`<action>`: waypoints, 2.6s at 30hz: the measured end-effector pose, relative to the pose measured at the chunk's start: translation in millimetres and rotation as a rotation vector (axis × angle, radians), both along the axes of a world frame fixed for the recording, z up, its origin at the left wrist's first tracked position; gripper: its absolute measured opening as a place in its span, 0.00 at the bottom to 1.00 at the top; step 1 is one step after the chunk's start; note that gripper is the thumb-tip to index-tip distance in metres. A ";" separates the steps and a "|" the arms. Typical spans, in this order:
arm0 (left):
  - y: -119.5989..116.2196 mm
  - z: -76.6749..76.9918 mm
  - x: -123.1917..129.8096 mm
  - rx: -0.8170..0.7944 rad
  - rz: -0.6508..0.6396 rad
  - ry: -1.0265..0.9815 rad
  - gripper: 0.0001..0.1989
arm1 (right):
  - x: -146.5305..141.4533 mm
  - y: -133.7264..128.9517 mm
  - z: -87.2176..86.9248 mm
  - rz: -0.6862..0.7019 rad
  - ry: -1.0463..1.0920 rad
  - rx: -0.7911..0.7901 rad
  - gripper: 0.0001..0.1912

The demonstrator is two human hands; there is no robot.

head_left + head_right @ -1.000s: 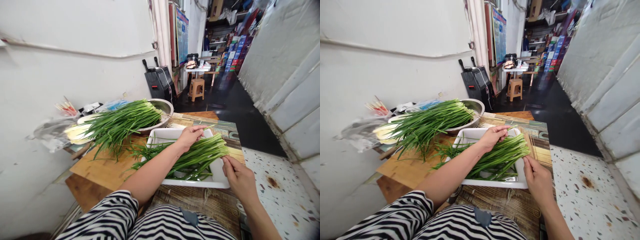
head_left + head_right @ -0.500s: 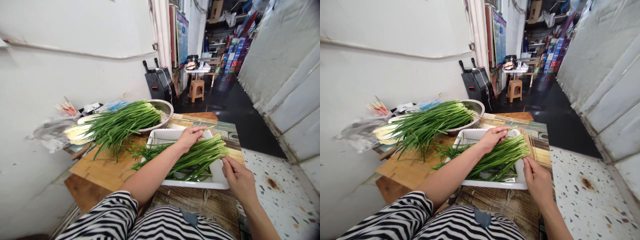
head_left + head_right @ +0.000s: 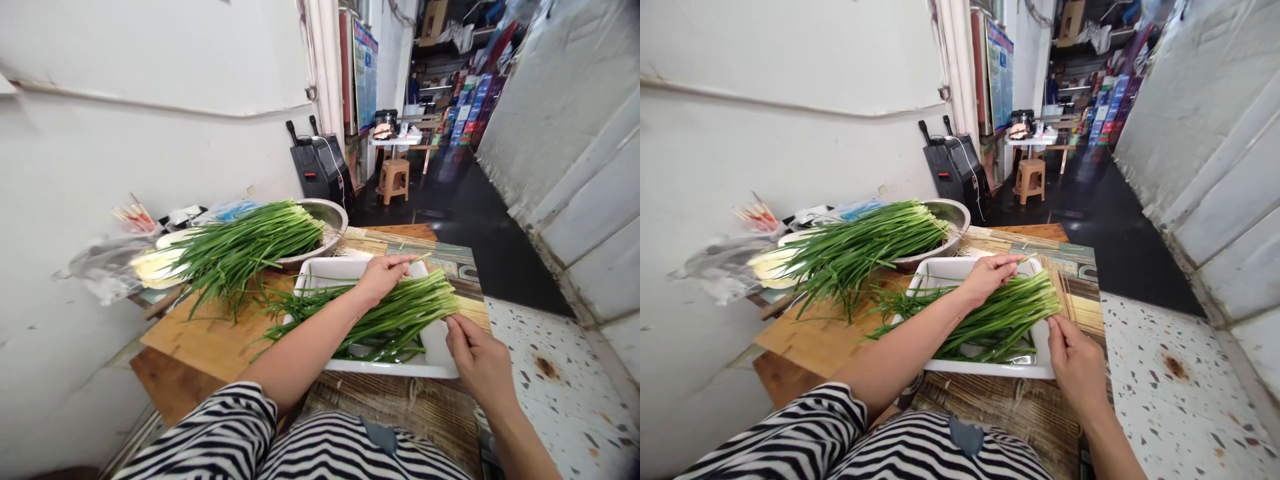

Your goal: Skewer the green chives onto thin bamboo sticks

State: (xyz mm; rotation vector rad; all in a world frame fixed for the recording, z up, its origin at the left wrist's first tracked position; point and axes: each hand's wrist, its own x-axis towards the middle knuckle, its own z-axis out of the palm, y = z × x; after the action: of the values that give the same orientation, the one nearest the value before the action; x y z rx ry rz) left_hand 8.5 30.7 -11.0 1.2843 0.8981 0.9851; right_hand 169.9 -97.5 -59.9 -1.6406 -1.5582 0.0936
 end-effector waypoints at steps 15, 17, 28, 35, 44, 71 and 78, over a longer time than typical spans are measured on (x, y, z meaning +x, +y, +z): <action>1.0 -8.7 -0.5 0.312 0.072 0.132 0.15 | -0.2 -0.8 0.2 -0.012 -0.024 -0.001 0.21; 1.3 -8.6 -1.0 0.341 0.056 0.156 0.15 | -0.4 -0.8 0.1 -0.010 -0.018 0.005 0.21; 3.0 8.1 -16.8 0.355 -0.277 0.211 0.19 | -3.9 -0.7 3.4 0.004 -0.040 0.053 0.19; -10.6 35.6 -31.2 0.420 -0.621 0.488 0.35 | 3.1 -9.0 8.9 -0.180 -0.298 0.288 0.20; -19.8 27.8 -58.5 0.304 -0.779 0.974 0.20 | -0.5 -37.1 10.9 -0.081 -0.320 -0.013 0.22; 16.1 -27.8 22.8 0.820 -0.408 1.472 0.14 | 1.1 -52.0 -12.4 -0.135 -0.324 0.096 0.21; 12.2 3.0 9.0 0.602 -0.173 0.905 0.14 | 2.9 -43.6 -3.2 -0.053 -0.263 0.093 0.19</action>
State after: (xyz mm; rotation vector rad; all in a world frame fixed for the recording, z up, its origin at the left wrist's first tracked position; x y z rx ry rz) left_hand 17.5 42.9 -8.0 2.3731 1.1646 0.5125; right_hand 172.8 -141.1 -63.1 -1.6702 -1.6849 -0.2275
